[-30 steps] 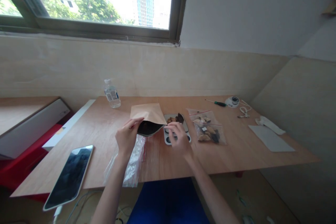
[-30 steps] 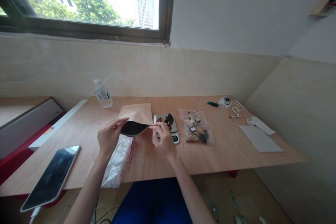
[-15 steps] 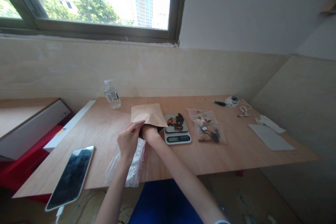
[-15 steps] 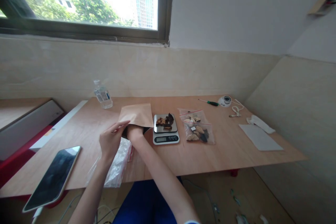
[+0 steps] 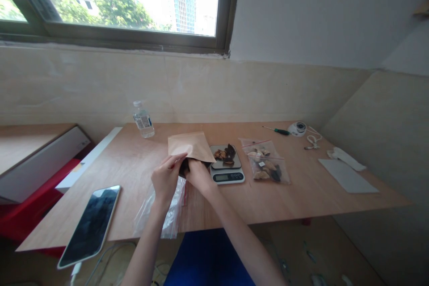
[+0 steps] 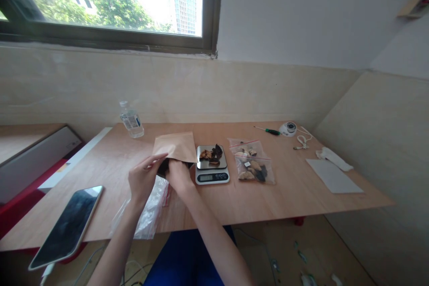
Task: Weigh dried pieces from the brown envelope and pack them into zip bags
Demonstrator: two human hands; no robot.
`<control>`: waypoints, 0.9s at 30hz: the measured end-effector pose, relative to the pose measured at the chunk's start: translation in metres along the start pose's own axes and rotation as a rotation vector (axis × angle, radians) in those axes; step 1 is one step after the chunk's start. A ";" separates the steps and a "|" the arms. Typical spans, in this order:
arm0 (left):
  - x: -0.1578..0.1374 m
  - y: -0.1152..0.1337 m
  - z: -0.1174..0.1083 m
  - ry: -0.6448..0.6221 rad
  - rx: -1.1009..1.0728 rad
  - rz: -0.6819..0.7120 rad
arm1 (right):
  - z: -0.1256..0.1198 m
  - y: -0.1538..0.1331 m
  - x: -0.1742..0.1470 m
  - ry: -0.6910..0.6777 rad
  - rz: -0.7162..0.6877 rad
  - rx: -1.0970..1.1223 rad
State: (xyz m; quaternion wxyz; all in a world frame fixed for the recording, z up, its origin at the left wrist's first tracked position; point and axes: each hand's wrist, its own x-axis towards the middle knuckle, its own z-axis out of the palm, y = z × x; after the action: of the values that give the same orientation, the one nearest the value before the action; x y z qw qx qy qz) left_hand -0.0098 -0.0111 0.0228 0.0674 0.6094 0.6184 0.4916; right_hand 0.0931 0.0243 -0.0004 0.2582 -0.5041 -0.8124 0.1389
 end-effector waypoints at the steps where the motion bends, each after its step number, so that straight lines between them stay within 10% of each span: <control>1: 0.000 0.000 0.000 -0.006 -0.005 0.001 | -0.005 0.000 -0.004 -0.012 0.013 0.015; 10: 0.004 -0.004 0.000 -0.005 0.002 0.025 | -0.032 -0.001 -0.040 0.198 -0.183 0.333; 18: 0.011 -0.009 -0.006 0.057 0.064 -0.035 | -0.036 0.037 -0.083 0.770 -0.083 0.404; 27: 0.013 -0.008 -0.007 0.053 0.062 -0.041 | -0.010 0.104 -0.062 0.529 -0.001 0.125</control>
State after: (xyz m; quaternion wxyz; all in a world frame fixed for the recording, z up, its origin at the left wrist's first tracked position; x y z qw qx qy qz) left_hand -0.0234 -0.0027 0.0272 0.0422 0.5850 0.6474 0.4867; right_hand 0.1981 0.0161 -0.0601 0.4922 -0.5056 -0.7067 0.0520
